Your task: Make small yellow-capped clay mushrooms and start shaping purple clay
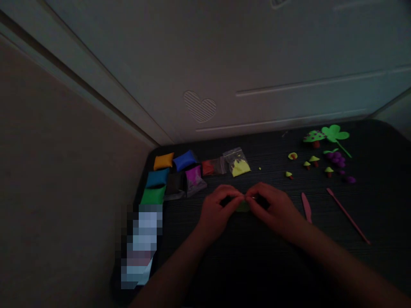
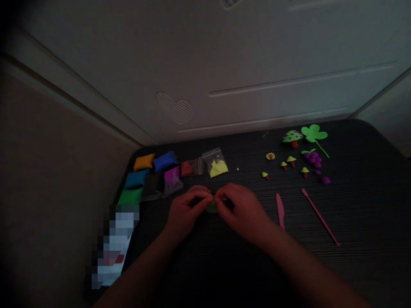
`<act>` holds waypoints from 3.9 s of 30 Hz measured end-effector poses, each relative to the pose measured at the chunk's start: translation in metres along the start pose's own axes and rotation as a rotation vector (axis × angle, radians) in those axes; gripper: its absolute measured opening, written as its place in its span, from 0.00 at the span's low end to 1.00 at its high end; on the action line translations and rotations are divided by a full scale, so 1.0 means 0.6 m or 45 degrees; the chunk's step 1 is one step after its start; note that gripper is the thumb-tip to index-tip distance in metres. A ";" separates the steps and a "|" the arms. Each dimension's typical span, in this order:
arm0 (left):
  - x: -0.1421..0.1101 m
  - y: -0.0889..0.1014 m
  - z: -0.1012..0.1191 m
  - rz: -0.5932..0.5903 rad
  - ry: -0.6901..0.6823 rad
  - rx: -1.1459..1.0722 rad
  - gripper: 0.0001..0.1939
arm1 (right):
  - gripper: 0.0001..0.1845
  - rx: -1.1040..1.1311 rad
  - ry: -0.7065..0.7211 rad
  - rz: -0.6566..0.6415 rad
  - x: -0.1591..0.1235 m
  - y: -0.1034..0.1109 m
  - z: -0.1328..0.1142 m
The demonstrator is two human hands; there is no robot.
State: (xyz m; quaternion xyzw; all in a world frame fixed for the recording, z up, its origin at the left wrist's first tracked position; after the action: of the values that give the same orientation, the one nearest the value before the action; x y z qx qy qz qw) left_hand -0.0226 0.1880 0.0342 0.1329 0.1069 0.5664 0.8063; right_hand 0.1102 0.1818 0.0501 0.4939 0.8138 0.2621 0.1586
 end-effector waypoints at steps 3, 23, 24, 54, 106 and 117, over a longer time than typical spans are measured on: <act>0.001 0.001 -0.005 0.001 0.035 -0.023 0.05 | 0.03 0.011 -0.015 0.010 0.000 0.004 0.004; 0.003 0.024 -0.022 0.144 0.144 0.031 0.10 | 0.10 0.410 -0.222 0.024 0.008 0.006 0.047; 0.002 0.025 -0.021 0.160 0.133 0.056 0.10 | 0.10 0.423 -0.233 0.030 0.009 0.004 0.049; 0.026 0.065 0.013 0.157 0.062 -0.304 0.16 | 0.24 0.463 -0.351 0.423 0.037 0.047 0.080; -0.006 -0.038 -0.018 -0.206 0.307 -0.120 0.13 | 0.05 0.904 -0.375 0.179 -0.009 0.019 0.066; -0.011 -0.044 -0.033 -0.166 0.403 -0.395 0.12 | 0.06 0.627 -0.290 0.267 -0.011 0.021 0.057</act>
State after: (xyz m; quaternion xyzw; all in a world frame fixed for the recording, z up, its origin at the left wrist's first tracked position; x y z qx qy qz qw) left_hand -0.0078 0.1750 0.0071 -0.0902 0.1519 0.5365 0.8252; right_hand 0.1400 0.1896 0.0299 0.6253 0.7743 0.0146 0.0962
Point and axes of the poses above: each hand's wrist, its own x-axis towards the middle knuckle, its own y-axis out of the back of the hand, z = x × y, the point moved 7 cm from there along x, towards the middle knuckle, and after that the axes turned 8 degrees about -z, right-handed, at the moved point
